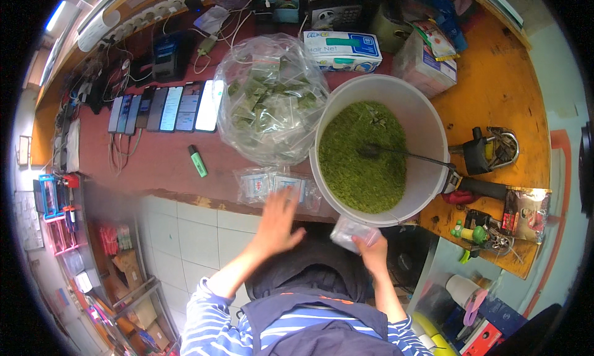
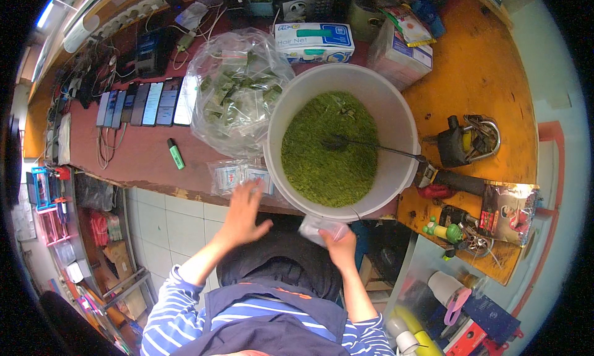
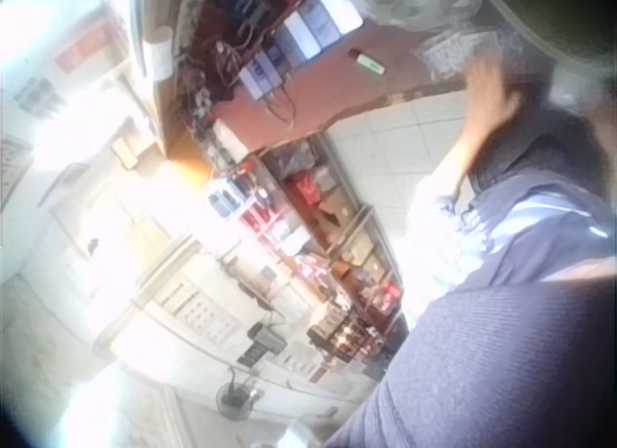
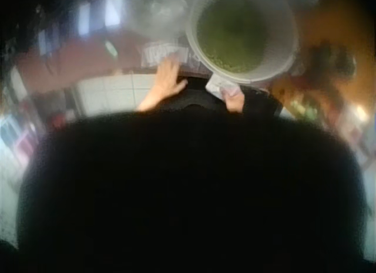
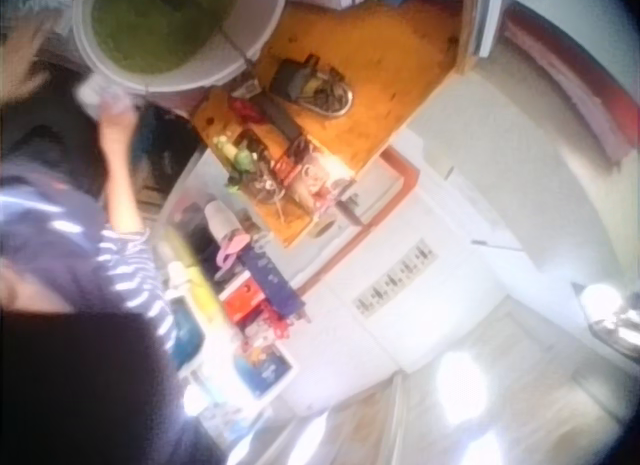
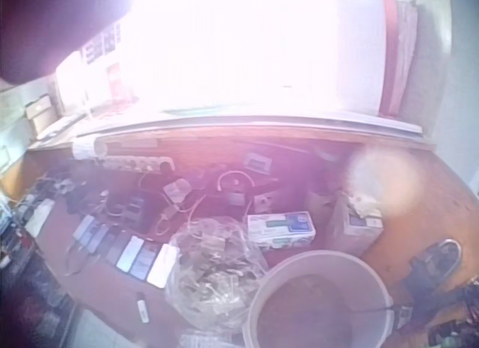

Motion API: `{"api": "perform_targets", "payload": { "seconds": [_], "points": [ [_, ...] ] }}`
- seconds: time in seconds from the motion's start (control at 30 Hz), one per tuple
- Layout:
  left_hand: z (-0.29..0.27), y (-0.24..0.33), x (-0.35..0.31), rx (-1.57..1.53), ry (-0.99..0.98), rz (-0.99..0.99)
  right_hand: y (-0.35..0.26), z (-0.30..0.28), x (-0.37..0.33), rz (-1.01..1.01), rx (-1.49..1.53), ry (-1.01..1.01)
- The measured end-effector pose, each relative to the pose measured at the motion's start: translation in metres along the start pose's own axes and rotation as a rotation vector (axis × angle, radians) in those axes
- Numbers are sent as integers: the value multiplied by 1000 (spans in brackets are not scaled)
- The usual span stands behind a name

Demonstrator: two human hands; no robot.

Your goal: The person scoops green dried vegetable flakes from a large white bucket into small clear plastic bags using a metal spoon. After filling each bag, the person seals it and places it on the counter. The process is repeated continuously throughout the clip.

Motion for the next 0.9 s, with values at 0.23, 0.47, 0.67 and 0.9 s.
{"api": "perform_targets", "payload": {
  "seconds": [0.23,0.47,0.67,0.9],
  "points": [
    [22,70,10,-261,-60,205,-35,76,-13,-141,-2,-262],
    [21,32,-5,-675,151,-54,-109,64,-35,-284,-197,-699],
    [14,54,-25,-2070,-426,-421,-204,59,-65,-963,-625,-374],
    [-25,59,-18,-1720,-522,-213,-202,82,-64,-987,-886,-524]
  ]
}}
Point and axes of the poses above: each hand's wrist, its own x-axis towards the middle knuckle, its own z-axis out of the palm, y = z × x, the point moved 6 cm from there along x, towards the middle knuckle, and after that the axes turned 6 degrees about z, right-handed, at the moved point
